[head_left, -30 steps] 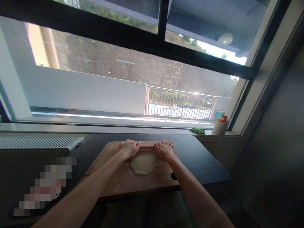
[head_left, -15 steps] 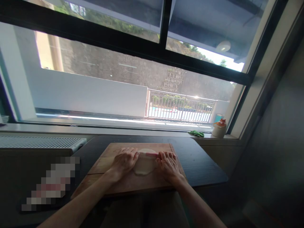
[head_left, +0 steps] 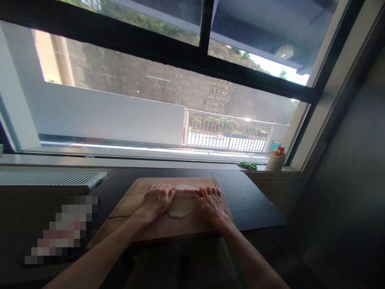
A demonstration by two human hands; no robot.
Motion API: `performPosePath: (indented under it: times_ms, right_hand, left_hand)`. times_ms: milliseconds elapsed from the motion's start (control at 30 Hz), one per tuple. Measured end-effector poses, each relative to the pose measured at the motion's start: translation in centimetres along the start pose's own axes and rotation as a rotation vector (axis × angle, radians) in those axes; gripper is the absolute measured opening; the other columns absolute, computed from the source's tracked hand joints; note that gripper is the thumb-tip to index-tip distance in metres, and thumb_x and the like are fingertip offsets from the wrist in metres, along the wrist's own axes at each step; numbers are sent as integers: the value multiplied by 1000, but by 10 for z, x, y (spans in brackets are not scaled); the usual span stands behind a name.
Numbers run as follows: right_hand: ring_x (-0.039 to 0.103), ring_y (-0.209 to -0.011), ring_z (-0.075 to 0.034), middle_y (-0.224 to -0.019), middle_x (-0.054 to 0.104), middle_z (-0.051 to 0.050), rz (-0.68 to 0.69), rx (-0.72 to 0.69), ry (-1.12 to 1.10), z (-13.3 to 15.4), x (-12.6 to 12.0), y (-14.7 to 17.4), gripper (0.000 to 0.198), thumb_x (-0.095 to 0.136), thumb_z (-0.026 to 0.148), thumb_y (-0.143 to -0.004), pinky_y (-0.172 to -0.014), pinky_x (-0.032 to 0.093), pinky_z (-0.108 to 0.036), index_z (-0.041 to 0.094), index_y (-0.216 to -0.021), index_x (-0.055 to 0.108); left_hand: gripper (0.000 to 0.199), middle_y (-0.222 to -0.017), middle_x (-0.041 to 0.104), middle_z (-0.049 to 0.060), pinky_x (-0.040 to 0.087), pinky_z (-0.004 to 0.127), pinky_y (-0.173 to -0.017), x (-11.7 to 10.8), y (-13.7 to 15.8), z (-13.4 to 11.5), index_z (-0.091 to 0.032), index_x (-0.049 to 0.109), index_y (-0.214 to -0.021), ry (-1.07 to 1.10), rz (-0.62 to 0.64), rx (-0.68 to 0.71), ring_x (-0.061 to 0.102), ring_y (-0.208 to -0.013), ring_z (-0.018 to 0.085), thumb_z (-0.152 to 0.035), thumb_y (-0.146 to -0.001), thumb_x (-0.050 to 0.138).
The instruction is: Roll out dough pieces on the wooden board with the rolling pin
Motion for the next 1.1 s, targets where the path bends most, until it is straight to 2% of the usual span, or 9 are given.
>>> performPosePath:
  times_ms: [167,300,400,567,700,933,1100]
  right_hand:
    - [44,-104,-22,-109,55,-5,-27,-1,-44,9,-17,28,33,40,42,-92,-98,25,-37,26,-120,48]
    - [46,-102,-21,-108,56,-4,-2,-2,-53,9,-19,33,31,39,42,-93,-96,27,-36,27,-117,50]
    - [47,-100,-21,-104,58,-5,48,19,-18,4,-14,20,32,34,45,-94,-93,29,-37,26,-108,55]
    - [48,-99,-22,-101,60,-7,140,30,20,-4,-4,-19,50,22,52,-95,-90,30,-38,24,-94,63]
    - [49,-100,-23,-101,61,-9,164,56,44,-7,-1,-30,54,21,53,-95,-89,31,-37,22,-92,66]
    - [49,-98,-20,-100,60,-4,63,30,13,2,-13,7,38,25,45,-97,-92,28,-36,26,-100,58]
    - [48,-99,-20,-101,59,-2,4,48,-2,9,-20,30,28,32,39,-96,-94,26,-35,27,-104,55]
  left_hand:
    - [39,-93,67,11,37,39,-87,-19,27,-12,-17,65,-94,-29,-99,92,57,-90,25,-40,-92,33]
    - [39,-95,66,10,36,39,-87,-17,33,-10,-18,63,-102,-13,-129,127,56,-92,25,-39,-92,33]
    - [39,-95,68,8,36,38,-89,-7,22,-1,-19,63,-105,24,-107,97,57,-93,23,-39,-93,31]
    - [39,-101,69,8,33,38,-92,4,-12,7,-20,67,-97,15,-50,45,56,-100,24,-39,-91,34]
    - [42,-95,70,11,34,40,-89,10,-22,8,-18,70,-91,-11,45,-6,58,-94,26,-39,-90,33]
    - [44,-91,70,10,36,38,-82,-5,6,1,-19,67,-91,13,24,13,61,-87,24,-42,-92,30]
    - [40,-89,70,9,37,39,-85,-19,29,-4,-18,66,-93,38,-26,62,60,-88,24,-39,-93,32]
Point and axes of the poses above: each hand's wrist, its own y-axis away from the middle knuckle, its own x-axis out of the palm, z = x × y, the point moved 8 cm from there along -y, towards the middle knuckle
